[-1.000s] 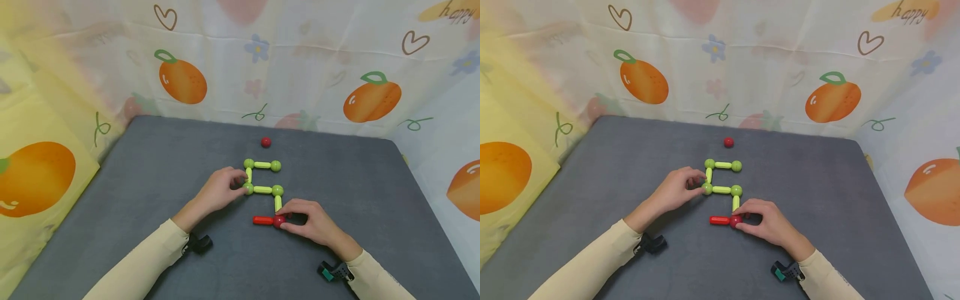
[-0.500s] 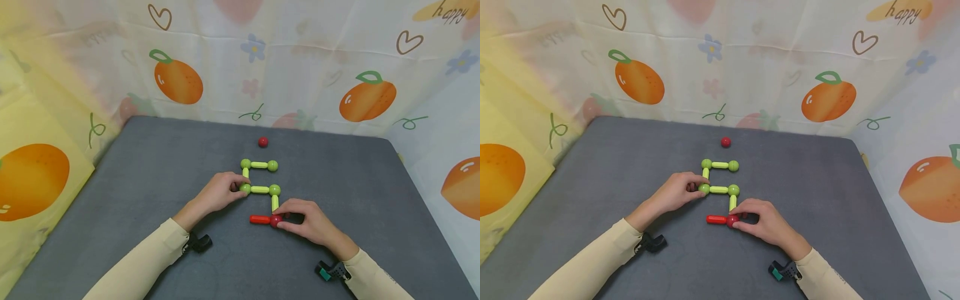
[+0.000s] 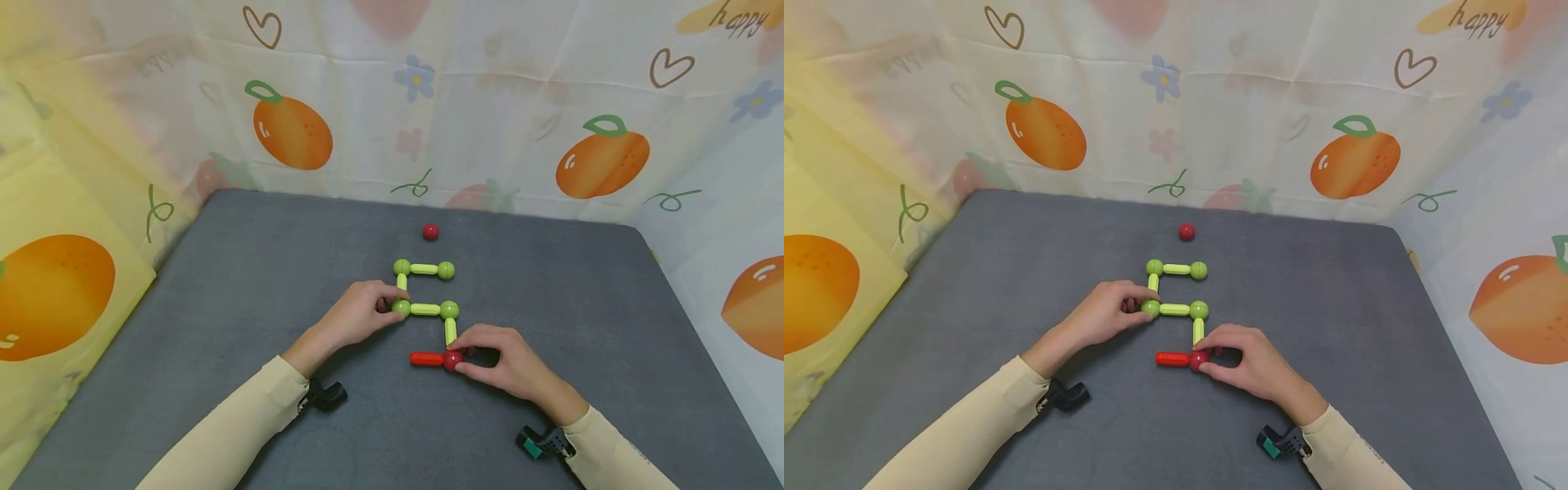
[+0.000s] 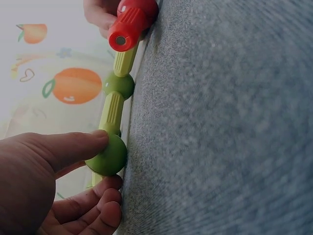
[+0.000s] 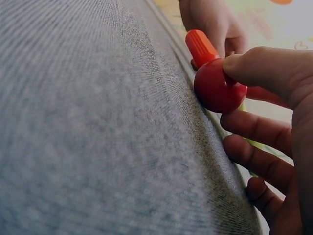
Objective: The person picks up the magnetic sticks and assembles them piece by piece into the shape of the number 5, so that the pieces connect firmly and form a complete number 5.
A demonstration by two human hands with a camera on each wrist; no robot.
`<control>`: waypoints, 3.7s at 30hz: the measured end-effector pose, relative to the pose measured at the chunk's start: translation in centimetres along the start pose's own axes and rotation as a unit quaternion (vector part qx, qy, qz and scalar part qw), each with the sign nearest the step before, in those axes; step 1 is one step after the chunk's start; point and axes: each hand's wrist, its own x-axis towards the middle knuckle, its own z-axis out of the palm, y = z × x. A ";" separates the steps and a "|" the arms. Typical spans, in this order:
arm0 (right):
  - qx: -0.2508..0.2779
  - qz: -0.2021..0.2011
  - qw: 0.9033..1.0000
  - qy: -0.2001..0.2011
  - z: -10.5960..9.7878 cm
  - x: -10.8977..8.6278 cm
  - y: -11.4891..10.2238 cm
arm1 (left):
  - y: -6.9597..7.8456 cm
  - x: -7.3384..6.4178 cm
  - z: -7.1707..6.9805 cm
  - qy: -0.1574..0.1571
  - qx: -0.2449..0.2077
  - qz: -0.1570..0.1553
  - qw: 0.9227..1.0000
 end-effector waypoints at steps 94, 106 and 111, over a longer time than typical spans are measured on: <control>0.048 -0.010 0.999 0.023 1.0 -0.4 -0.3 | 1.3 6.4 -5.5 0.052 -0.111 0.023 0.992; 0.049 0.012 0.999 0.020 0.9 -0.4 -0.5 | 0.8 1.2 -5.7 0.036 -0.130 0.030 0.990; 0.053 0.016 0.998 0.015 0.8 -0.4 -0.4 | 0.9 -0.4 -5.3 0.033 -0.121 0.034 0.992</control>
